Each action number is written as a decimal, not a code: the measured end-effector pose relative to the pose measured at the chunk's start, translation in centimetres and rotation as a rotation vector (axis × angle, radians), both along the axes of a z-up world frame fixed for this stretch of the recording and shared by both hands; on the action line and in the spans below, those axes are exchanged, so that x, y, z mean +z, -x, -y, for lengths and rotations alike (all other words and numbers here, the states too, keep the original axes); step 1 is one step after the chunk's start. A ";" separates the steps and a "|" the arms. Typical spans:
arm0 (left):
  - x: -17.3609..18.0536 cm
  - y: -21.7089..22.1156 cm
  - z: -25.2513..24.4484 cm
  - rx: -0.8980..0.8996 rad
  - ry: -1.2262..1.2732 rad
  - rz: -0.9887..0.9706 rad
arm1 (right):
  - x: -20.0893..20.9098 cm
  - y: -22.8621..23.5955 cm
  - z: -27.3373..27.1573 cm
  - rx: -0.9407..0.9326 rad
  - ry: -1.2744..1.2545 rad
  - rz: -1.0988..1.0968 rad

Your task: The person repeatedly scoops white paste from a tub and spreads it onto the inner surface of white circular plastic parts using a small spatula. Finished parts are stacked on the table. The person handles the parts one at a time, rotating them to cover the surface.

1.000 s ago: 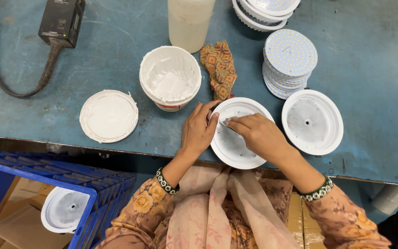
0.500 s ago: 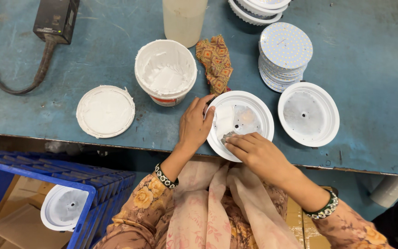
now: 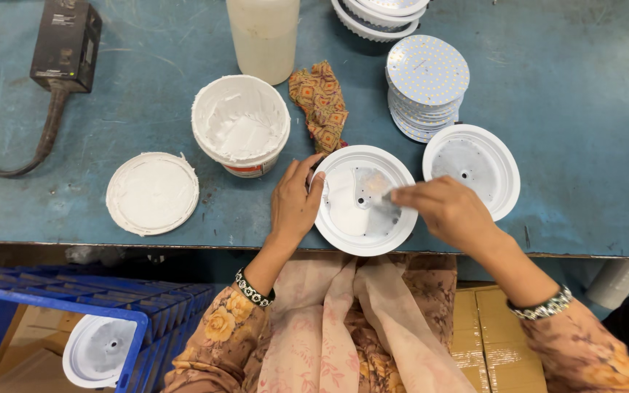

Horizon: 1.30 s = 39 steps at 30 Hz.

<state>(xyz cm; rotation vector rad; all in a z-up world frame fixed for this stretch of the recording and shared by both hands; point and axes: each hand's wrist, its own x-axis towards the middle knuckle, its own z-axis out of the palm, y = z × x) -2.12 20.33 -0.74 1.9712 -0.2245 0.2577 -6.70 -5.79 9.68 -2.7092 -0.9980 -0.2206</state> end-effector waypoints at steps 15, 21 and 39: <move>0.2 0.2 0.0 0.018 -0.011 -0.042 | -1.8 1.5 -4.9 -0.202 0.397 -0.102; -0.2 0.2 0.0 0.016 -0.020 0.040 | 1.3 -2.3 -3.8 -0.085 0.086 -0.027; 0.0 -0.1 -0.1 -0.014 -0.011 -0.013 | -0.1 -4.1 -1.4 0.112 0.097 -0.065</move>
